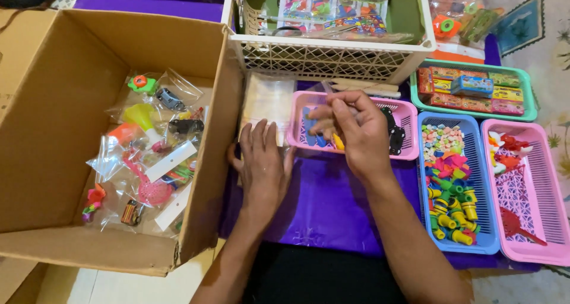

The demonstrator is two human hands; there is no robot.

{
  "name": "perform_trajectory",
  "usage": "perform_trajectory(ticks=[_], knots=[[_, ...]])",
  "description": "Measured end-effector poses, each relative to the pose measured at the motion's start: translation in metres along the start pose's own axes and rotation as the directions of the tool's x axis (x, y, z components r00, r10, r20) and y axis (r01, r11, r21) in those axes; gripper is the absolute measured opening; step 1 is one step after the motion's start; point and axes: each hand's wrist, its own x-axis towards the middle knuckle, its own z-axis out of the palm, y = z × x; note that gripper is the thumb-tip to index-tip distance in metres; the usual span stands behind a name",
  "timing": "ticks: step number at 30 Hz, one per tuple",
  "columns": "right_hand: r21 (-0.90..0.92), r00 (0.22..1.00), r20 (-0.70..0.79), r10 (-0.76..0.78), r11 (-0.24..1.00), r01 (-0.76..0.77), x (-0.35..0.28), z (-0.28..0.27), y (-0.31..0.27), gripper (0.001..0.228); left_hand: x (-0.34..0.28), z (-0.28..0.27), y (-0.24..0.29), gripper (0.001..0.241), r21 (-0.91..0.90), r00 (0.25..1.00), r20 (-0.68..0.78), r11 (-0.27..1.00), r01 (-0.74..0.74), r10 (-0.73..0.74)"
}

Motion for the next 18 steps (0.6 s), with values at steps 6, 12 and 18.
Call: perform_trajectory(ticks=[6,12,18], knots=[[0.193,0.983,-0.053,0.177,0.967,-0.164,-0.038,-0.044,0.004,0.018,-0.01,-0.074,0.025,0.036,-0.685,0.999,0.037,0.727,0.054,-0.039],[0.021,0.986,-0.158,0.062,0.998,-0.059,-0.078,-0.038,-0.009,0.019,-0.04,-0.021,0.035,0.109,-0.778,0.861,0.481,-0.372,0.506,0.164],[-0.324,0.982,-0.171,-0.084,0.946,0.024,-0.1,-0.062,-0.015,0.012,-0.029,-0.048,0.061,0.029,-0.715,0.716,0.698,0.044,0.698,-0.015]])
